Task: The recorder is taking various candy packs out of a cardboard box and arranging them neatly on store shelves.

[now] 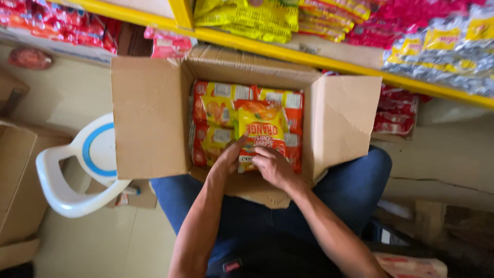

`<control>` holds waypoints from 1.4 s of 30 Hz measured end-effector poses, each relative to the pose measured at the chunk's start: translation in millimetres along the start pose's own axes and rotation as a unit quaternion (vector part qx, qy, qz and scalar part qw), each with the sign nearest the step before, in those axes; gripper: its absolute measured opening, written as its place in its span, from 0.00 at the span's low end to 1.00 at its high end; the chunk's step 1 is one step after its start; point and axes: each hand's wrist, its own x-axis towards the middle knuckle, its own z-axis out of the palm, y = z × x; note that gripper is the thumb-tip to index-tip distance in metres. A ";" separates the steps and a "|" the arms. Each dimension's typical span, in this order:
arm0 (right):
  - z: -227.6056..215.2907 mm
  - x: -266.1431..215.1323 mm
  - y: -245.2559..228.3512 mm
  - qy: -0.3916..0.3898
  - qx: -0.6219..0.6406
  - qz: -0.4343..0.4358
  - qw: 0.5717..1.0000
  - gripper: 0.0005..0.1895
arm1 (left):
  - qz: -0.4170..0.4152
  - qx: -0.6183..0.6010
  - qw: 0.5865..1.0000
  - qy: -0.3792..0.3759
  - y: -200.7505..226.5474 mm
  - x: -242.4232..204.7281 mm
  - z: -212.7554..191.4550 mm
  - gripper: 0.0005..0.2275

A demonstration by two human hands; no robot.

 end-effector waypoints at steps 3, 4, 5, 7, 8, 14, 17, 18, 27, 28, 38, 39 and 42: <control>26.4 -3.9 6.8 -0.027 0.053 -0.007 0.998 0.03 | 0.017 0.284 0.942 0.179 6.5 -20.7 18.0 0.26; 34.7 -2.3 21.9 -0.024 0.051 -0.009 0.998 0.03 | 0.021 0.285 0.942 0.177 6.5 -14.9 16.4 0.26; 44.5 -2.3 36.3 0.051 0.071 0.002 0.996 0.05 | 0.050 0.312 0.931 0.183 4.1 -10.9 13.8 0.28; 56.7 -2.2 71.8 0.127 0.091 0.014 0.988 0.08 | 0.079 0.339 0.918 0.189 5.5 -13.1 17.5 0.30; 59.1 -2.5 92.8 0.182 0.108 0.107 0.972 0.13 | 0.097 0.322 0.915 0.222 9.1 -19.4 23.8 0.34; 79.1 -17.5 151.2 0.129 0.299 0.421 0.847 0.29 | 0.234 0.566 0.731 0.299 17.2 -33.0 32.3 0.28; 69.5 -11.3 129.2 0.086 0.305 0.411 0.855 0.26 | 0.175 0.510 0.801 0.260 -3.3 -4.6 6.8 0.24; 61.6 -7.0 116.5 0.077 0.291 0.428 0.852 0.25 | 0.126 0.401 0.883 0.212 -11.6 5.3 -4.5 0.23; 93.7 -19.9 193.9 0.404 0.431 0.341 0.731 0.14 | 0.230 0.420 0.842 0.249 2.0 3.1 17.4 0.14; 97.3 -21.9 197.9 0.405 0.431 0.343 0.730 0.14 | 0.228 0.421 0.842 0.247 -0.1 6.7 6.8 0.14; 80.0 -14.1 153.8 0.287 0.110 0.266 0.914 0.21 | 0.040 0.302 0.941 0.145 5.5 -8.6 15.3 0.18; 83.0 -15.1 156.5 0.269 0.112 0.289 0.912 0.19 | 0.040 0.356 0.921 0.153 13.2 -19.1 25.3 0.18; 104.7 -24.1 195.8 0.242 0.244 0.341 0.875 0.14 | 0.090 0.152 0.979 0.097 33.1 -36.3 39.8 0.20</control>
